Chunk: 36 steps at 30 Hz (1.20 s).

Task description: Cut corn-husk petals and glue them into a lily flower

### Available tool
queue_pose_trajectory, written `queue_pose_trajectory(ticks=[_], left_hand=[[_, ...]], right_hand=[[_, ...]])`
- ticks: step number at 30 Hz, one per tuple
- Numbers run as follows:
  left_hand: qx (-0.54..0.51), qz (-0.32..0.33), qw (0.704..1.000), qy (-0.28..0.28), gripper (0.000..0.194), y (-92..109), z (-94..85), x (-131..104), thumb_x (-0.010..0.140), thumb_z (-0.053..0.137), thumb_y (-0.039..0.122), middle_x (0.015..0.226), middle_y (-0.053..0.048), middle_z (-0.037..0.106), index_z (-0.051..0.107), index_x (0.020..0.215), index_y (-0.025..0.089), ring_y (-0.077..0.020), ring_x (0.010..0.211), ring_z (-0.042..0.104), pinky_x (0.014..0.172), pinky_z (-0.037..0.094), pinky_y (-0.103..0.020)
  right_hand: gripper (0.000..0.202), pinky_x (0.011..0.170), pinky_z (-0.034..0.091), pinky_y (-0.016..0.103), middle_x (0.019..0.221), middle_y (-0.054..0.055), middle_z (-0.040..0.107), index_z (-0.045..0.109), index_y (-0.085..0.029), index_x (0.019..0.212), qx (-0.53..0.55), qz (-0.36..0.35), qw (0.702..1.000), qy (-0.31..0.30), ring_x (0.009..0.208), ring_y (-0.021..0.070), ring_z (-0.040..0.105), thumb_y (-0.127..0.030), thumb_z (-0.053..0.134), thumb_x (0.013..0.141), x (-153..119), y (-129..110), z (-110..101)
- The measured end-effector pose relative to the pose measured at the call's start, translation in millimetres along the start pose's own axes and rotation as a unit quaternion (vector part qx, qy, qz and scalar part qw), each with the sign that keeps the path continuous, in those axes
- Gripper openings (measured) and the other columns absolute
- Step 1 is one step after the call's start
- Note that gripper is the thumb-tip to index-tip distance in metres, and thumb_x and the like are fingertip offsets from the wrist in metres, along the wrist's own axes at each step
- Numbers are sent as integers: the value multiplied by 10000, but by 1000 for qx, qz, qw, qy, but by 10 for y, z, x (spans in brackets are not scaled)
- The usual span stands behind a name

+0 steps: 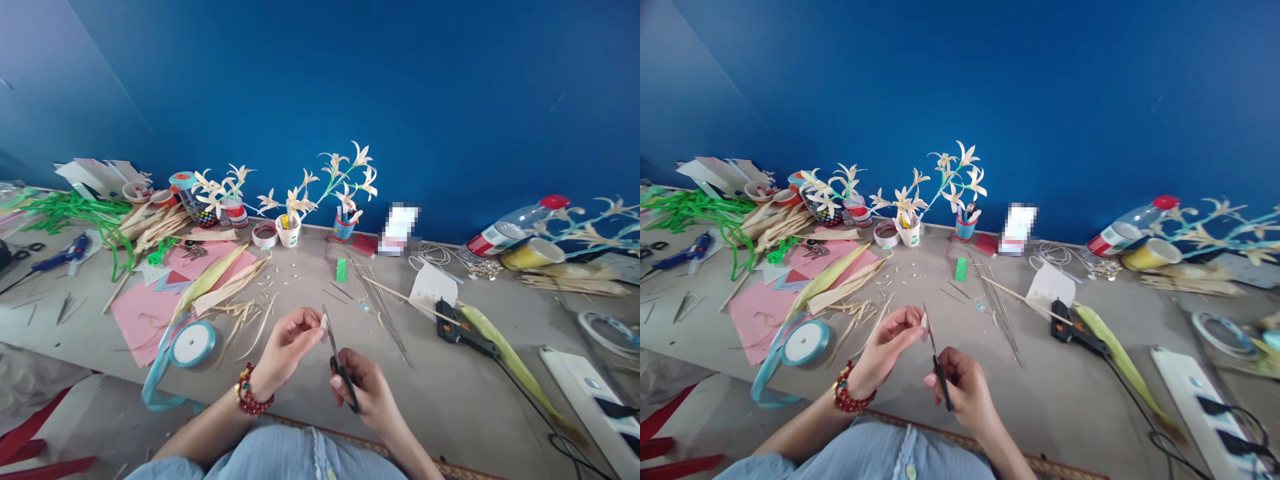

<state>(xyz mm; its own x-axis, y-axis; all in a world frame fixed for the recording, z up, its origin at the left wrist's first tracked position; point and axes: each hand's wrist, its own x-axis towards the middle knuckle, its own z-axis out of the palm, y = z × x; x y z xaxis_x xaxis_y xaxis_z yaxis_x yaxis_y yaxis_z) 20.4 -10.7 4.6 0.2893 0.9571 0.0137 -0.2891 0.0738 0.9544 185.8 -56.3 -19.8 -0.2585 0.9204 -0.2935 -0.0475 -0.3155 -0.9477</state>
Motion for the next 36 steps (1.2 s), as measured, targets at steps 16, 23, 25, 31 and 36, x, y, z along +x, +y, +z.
queue_pose_trajectory(ticks=[16, 23, 25, 31, 36], left_hand=[[-25, -24, 999, -7, 202, 17, -5, -10, 843, 639, 328, 781, -35, 596, 579, 755, 157, -159, 775, 559, 736, 409, -274], [-26, -32, 999, 4, 206, 1, 7, -11, 845, 636, 340, 775, -35, 611, 584, 761, 160, -159, 784, 572, 764, 419, -279], [-17, -38, 999, -5, 204, 27, 2, -15, 842, 637, 345, 792, -42, 633, 582, 770, 162, -158, 779, 577, 766, 425, -282], [56, -92, 991, -84, 185, 32, -52, -27, 830, 629, 319, 697, -28, 602, 586, 767, 150, -146, 683, 571, 690, 450, -269], [173, -85, 972, -134, 107, 39, -108, -24, 808, 598, 238, 688, -21, 598, 614, 748, 151, -134, 647, 535, 640, 435, -244]], right_hand=[[559, 468, 318, 215, 522, -19, 535, 470, -199, 673, -26, -27, 999, -32, 460, 109, 458, -727, 653, 673, -43, 24, -52], [546, 504, 357, 229, 555, -14, 531, 506, -190, 710, -18, -41, 999, -23, 512, 125, 475, -716, 650, 694, -64, 56, -62], [504, 519, 378, 237, 605, 1, 558, 529, -187, 740, -16, -63, 998, 2, 553, 136, 489, -668, 677, 706, -49, 48, -91], [393, 583, 451, 260, 884, 45, 628, 553, -217, 956, 14, -122, 988, 89, 646, 145, 505, -426, 778, 710, 61, -110, -122], [374, 541, 436, 231, 826, 30, 602, 557, -207, 895, 37, -115, 991, 62, 636, 132, 513, -400, 795, 680, 155, -223, -97]])
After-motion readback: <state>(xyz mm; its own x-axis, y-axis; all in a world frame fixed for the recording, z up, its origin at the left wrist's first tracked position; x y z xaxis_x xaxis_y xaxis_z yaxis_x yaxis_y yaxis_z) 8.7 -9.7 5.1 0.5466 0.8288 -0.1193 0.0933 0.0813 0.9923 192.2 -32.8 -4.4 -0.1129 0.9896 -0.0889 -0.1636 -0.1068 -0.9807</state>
